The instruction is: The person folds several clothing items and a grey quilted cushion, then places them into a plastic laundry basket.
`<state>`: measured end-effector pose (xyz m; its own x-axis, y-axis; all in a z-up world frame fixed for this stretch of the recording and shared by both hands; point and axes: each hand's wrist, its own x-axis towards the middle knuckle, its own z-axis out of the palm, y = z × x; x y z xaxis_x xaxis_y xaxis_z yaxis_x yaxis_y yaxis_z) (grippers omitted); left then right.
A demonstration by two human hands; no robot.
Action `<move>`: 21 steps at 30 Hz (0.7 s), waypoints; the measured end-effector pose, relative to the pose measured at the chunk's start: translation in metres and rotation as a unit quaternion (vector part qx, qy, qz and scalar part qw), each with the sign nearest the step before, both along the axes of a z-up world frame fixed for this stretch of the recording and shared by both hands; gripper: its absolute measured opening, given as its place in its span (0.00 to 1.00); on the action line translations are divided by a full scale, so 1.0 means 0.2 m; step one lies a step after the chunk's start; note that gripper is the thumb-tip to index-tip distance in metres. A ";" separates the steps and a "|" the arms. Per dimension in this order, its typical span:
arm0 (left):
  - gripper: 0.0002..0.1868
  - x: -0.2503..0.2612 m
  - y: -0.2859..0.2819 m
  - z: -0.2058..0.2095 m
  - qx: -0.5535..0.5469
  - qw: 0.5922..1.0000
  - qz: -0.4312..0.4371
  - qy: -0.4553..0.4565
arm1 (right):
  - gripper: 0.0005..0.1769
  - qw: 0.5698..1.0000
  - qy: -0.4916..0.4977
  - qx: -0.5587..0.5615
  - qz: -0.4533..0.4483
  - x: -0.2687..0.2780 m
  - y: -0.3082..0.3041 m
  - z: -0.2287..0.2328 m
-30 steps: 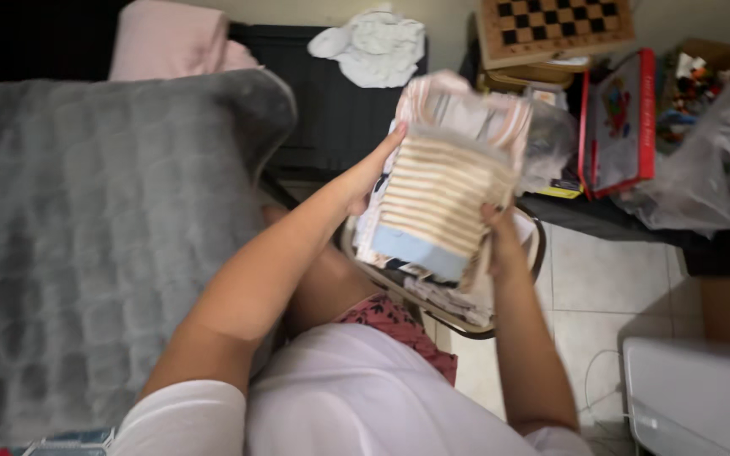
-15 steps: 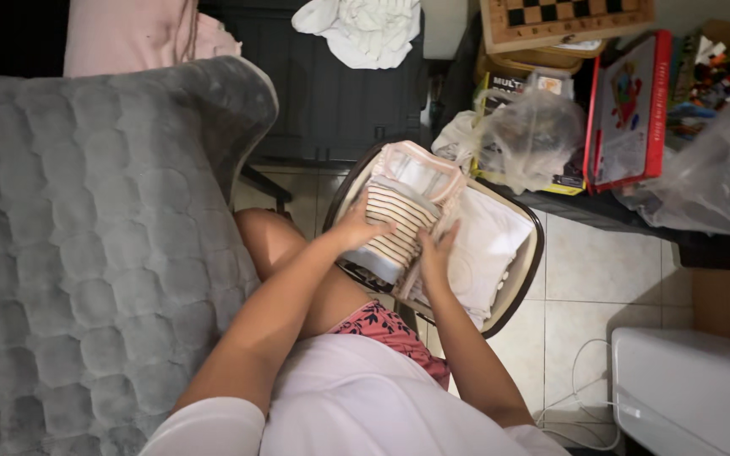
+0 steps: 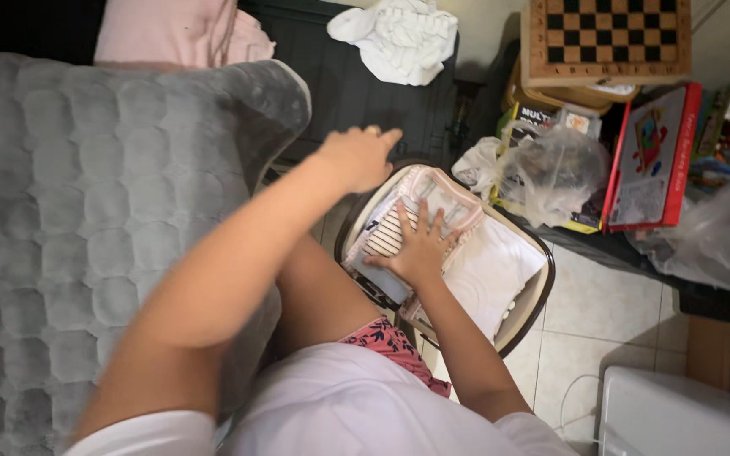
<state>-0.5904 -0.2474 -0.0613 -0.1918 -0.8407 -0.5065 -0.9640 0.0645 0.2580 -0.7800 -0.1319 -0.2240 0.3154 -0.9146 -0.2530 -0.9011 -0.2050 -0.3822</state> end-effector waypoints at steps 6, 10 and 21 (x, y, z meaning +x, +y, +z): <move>0.36 0.26 0.21 0.56 -0.058 0.997 -0.041 0.040 | 0.74 0.997 0.024 -0.075 -0.001 0.02 0.01 -0.19; 0.35 0.49 0.59 0.93 -0.182 0.980 -0.013 0.078 | 0.75 0.998 0.067 -0.014 0.010 0.00 -0.03 -0.17; 0.29 1.40 1.80 1.17 -0.666 0.623 0.371 -0.172 | 0.33 0.773 -0.631 -0.046 0.046 0.63 -0.14 0.64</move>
<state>-0.3110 0.1119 0.1718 0.4278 -0.3513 0.8328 -0.8394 -0.4963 0.2218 -0.6538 -0.1599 -0.0957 0.3228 -0.8695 0.3737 0.1962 -0.3248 -0.9252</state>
